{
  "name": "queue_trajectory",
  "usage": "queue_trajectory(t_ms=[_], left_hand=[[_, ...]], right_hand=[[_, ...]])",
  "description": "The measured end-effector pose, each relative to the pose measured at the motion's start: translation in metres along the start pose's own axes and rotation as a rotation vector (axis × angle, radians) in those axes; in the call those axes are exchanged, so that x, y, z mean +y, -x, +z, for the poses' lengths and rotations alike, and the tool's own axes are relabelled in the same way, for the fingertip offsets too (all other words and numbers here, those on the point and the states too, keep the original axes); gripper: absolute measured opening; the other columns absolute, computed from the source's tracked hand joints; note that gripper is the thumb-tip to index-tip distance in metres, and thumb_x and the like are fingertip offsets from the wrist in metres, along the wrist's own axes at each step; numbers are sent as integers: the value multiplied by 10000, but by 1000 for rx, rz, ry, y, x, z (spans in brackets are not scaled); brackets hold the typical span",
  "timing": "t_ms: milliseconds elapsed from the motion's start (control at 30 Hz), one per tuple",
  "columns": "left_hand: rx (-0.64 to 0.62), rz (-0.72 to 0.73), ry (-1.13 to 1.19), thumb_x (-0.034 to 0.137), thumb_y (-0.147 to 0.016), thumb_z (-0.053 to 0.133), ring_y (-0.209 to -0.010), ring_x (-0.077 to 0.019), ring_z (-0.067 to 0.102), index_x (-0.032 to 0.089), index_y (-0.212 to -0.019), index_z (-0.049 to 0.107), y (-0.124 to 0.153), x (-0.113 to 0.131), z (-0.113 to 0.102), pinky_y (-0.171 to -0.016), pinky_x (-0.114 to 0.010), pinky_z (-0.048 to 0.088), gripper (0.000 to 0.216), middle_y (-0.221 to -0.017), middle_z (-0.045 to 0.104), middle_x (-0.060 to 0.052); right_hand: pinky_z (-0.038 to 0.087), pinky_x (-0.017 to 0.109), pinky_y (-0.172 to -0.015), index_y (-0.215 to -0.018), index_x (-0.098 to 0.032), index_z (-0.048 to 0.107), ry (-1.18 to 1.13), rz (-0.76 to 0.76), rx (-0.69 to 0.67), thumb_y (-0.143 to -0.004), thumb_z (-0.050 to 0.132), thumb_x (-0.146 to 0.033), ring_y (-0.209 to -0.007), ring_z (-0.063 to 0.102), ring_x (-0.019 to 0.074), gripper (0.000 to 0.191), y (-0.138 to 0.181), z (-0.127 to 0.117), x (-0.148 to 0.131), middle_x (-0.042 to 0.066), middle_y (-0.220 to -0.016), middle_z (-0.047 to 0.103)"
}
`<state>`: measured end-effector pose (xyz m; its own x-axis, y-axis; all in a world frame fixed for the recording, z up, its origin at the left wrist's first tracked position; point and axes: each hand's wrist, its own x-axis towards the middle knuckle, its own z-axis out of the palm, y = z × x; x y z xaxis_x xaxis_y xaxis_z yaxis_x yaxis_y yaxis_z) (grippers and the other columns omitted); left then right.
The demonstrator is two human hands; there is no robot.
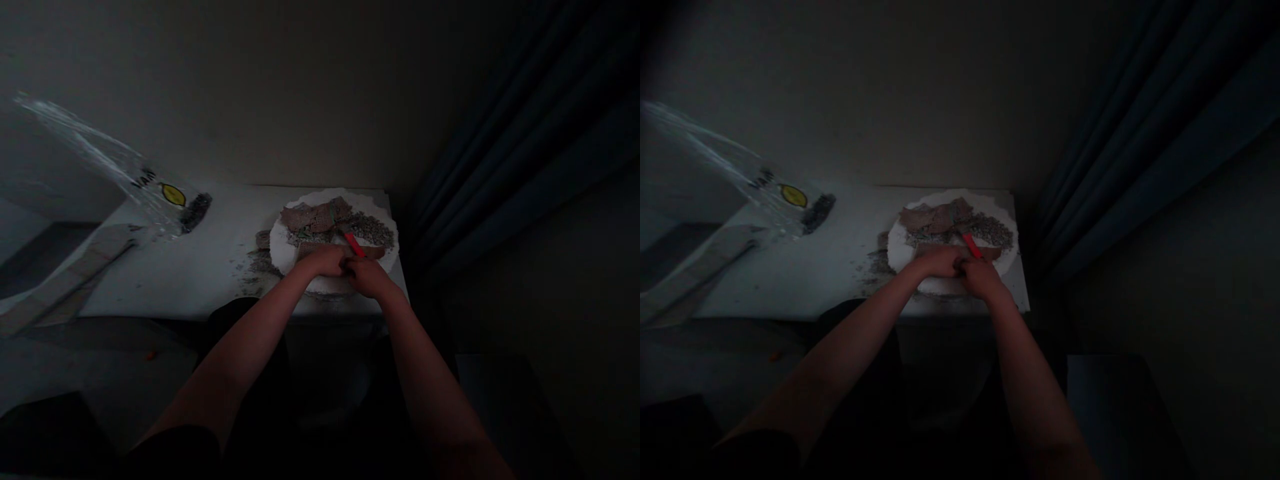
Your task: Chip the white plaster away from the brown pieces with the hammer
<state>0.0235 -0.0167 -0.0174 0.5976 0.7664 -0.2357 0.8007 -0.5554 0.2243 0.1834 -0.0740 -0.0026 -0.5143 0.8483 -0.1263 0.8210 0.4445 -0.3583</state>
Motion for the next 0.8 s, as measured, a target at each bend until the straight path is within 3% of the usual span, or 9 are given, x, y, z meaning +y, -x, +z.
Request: queue_trajectory(t_ms=[300,433,800], left_hand=[[-59,26,83,365,-755,631,-630,-172,576,180,-753,715,0,-2,-9,-599,-280,370,204,-737,699,-46],[-94,-1,113,263,-736,607,-585,-149,519,175,-700,677,-1,-7,-12,-559,-274,323,118,-670,654,-18],[-158,32,119,191,-735,564,-545,-137,468,169,-648,648,-5,-7,-17,-545,-274,322,123,-610,606,-8]], right_hand=[[444,368,-1004,-1225,-154,688,69,30,-53,-908,506,-171,-1196,603,268,366,0,-4,-3,131,-1295,661],[437,386,-1015,-1244,-161,676,75,15,-58,-896,515,-166,-1219,583,274,384,0,-3,-1,134,-1299,655],[445,395,-1017,-1210,-164,694,40,8,-35,-889,516,-151,-1229,580,274,367,0,-2,-1,128,-1295,661]])
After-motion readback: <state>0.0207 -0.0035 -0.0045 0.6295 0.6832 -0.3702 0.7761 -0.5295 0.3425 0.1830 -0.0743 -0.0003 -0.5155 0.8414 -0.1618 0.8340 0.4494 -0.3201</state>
